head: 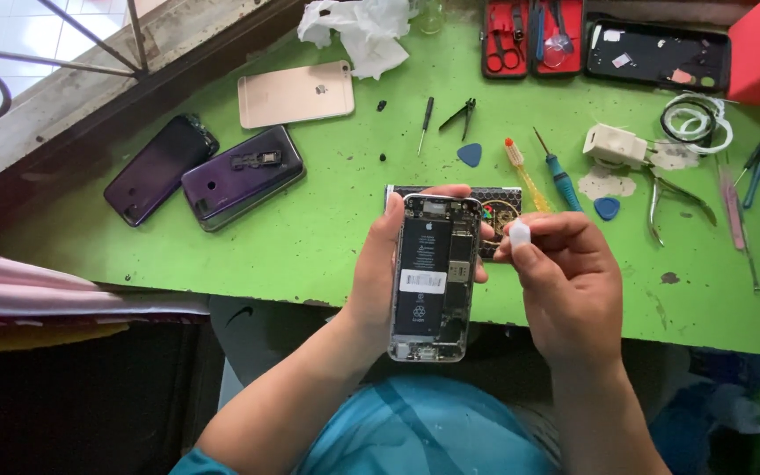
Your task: The person applies a liquid from a small bottle onto the internal components of a disassembled smartphone. They then use a toothbrush to scrub the circuit board and surrounding areas. The person works on a green workbench with various tools and phone parts visible.
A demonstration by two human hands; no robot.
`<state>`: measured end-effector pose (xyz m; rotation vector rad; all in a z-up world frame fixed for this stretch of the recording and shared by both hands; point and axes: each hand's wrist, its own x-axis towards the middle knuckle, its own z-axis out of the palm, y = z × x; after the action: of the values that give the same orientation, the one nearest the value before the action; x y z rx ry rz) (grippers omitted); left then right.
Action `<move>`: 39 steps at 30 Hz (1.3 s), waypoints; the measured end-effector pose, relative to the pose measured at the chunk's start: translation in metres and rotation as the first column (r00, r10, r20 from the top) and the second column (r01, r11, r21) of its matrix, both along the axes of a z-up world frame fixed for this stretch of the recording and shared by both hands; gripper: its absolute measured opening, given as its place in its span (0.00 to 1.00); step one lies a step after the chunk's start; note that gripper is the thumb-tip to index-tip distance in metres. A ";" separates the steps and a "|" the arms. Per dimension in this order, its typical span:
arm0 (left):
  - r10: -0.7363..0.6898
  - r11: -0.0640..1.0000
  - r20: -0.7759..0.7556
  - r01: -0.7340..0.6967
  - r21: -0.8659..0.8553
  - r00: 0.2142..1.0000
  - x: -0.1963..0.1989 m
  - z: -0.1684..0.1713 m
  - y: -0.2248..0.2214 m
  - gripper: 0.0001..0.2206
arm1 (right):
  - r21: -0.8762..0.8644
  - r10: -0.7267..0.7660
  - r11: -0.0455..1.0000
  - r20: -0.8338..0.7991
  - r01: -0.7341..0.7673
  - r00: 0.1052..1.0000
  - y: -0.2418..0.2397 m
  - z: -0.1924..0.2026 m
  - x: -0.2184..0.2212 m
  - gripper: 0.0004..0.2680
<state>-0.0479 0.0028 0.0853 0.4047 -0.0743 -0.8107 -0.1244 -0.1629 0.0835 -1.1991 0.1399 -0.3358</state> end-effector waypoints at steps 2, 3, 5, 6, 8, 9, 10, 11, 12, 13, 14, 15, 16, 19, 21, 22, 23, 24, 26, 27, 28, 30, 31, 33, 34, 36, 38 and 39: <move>0.033 0.999 0.059 -0.035 0.031 0.998 -0.002 -0.001 -0.003 0.28 | -0.030 -0.018 0.999 0.001 0.018 1.000 0.003 0.003 0.004 0.07; 0.065 0.996 0.119 -0.072 0.059 0.991 -0.002 -0.002 -0.004 0.27 | -0.061 -0.035 0.998 0.002 0.035 0.999 0.005 0.004 0.006 0.08; 0.102 0.982 0.172 -0.126 0.138 0.980 0.000 -0.002 -0.006 0.27 | -0.141 -0.073 0.988 -0.027 0.069 0.997 0.015 0.018 0.010 0.07; 0.137 0.959 0.227 -0.186 0.213 0.964 0.001 -0.002 -0.007 0.27 | -0.220 -0.110 0.971 -0.054 0.096 0.992 0.020 0.025 0.011 0.07; 0.157 0.947 0.287 -0.227 0.229 0.945 0.002 -0.011 -0.006 0.26 | -0.317 -0.143 0.942 -0.071 0.114 0.987 0.027 0.028 0.017 0.07; 0.175 0.932 0.346 -0.268 0.244 0.922 0.003 -0.015 -0.005 0.25 | -0.409 -0.178 0.904 -0.084 0.129 0.980 0.031 0.030 0.020 0.07; 0.173 0.934 0.344 -0.265 0.241 0.923 0.005 -0.030 -0.007 0.25 | -0.412 -0.181 0.902 -0.085 0.131 0.980 0.034 0.024 0.025 0.07; 0.232 0.917 0.403 -0.338 0.214 0.885 0.008 -0.045 -0.009 0.26 | -0.380 -0.180 0.912 -0.025 0.157 0.983 0.037 0.017 0.029 0.06; 0.291 0.894 0.457 -0.409 0.184 0.841 0.010 -0.060 -0.010 0.26 | -0.346 -0.177 0.921 0.035 0.178 0.984 0.040 0.011 0.033 0.05; 0.291 0.894 0.455 -0.408 0.183 0.842 0.008 -0.059 -0.013 0.26 | -0.348 -0.178 0.920 0.033 0.178 0.983 0.043 0.009 0.034 0.05; 0.329 0.856 0.513 -0.479 0.192 0.793 0.006 -0.057 -0.015 0.26 | -0.415 -0.197 0.889 0.041 0.197 0.979 0.046 0.007 0.036 0.06; 0.361 0.813 0.569 -0.548 0.197 0.739 0.005 -0.055 -0.017 0.25 | -0.479 -0.216 0.852 0.051 0.213 0.975 0.050 0.005 0.038 0.07; 0.364 0.811 0.567 -0.551 0.196 0.739 0.004 -0.058 -0.016 0.25 | -0.481 -0.212 0.851 0.050 0.210 0.976 0.053 0.003 0.039 0.07; 0.398 0.769 0.600 -0.609 0.195 0.694 0.005 -0.067 -0.016 0.25 | -0.542 -0.268 0.805 0.035 0.244 0.963 0.060 -0.001 0.042 0.07; 0.411 0.741 0.631 -0.644 0.190 0.658 0.006 -0.076 -0.015 0.25 | -0.569 -0.281 0.781 0.048 0.257 0.959 0.062 -0.002 0.043 0.07; 0.413 0.739 0.629 -0.646 0.190 0.659 0.006 -0.078 -0.013 0.25 | -0.571 -0.278 0.781 0.047 0.254 0.959 0.061 -0.001 0.043 0.07; 0.393 0.740 0.643 -0.641 0.203 0.658 0.006 -0.080 -0.011 0.25 | -0.578 -0.253 0.781 0.052 0.236 0.966 0.060 0.000 0.044 0.08; 0.372 0.741 0.657 -0.636 0.215 0.655 0.007 -0.082 -0.009 0.24 | -0.585 -0.228 0.781 0.058 0.218 0.972 0.059 0.000 0.044 0.08; 0.373 0.733 0.665 -0.645 0.217 0.647 0.008 -0.085 -0.009 0.24 | -0.590 -0.227 0.778 0.059 0.217 0.972 0.060 0.000 0.045 0.08; 0.371 0.726 0.672 -0.651 0.219 0.640 0.008 -0.086 -0.009 0.24 | -0.594 -0.228 0.774 0.059 0.218 0.972 0.060 0.000 0.045 0.08; 0.371 0.727 0.671 -0.651 0.220 0.641 0.008 -0.086 -0.009 0.24 | -0.595 -0.229 0.774 0.058 0.218 0.972 0.060 0.000 0.045 0.08; 0.367 0.727 0.673 -0.650 0.223 0.642 0.009 -0.085 -0.007 0.24 | -0.590 -0.228 0.778 0.055 0.216 0.972 0.061 0.000 0.046 0.08; 0.368 0.727 0.672 -0.649 0.223 0.643 0.009 -0.086 -0.007 0.24 | -0.590 -0.228 0.778 0.054 0.215 0.972 0.061 0.000 0.046 0.08; 0.364 0.700 0.694 -0.674 0.236 0.621 0.009 -0.086 -0.006 0.24 | -0.602 -0.225 0.771 0.052 0.211 0.973 0.061 0.000 0.046 0.08; 0.365 0.699 0.694 -0.675 0.236 0.621 0.011 -0.088 -0.005 0.24 | -0.602 -0.224 0.771 0.052 0.210 0.973 0.061 0.000 0.046 0.08; 0.337 0.736 0.698 -0.639 0.222 0.631 0.014 -0.092 -0.003 0.24 | -0.606 -0.223 0.768 0.054 0.209 0.973 0.060 0.001 0.046 0.08; 0.339 0.741 0.694 -0.635 0.219 0.635 0.015 -0.095 -0.003 0.24 | -0.611 -0.226 0.763 0.053 0.211 0.973 0.061 0.001 0.047 0.07; 0.340 0.746 0.692 -0.630 0.215 0.637 0.015 -0.096 -0.003 0.24 | -0.616 -0.230 0.758 0.055 0.214 0.972 0.062 0.001 0.048 0.07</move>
<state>-0.0326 0.0000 -0.0111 1.0776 -0.3811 -0.0831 -0.0769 -0.1009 0.0847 -1.8527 0.2037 -0.6084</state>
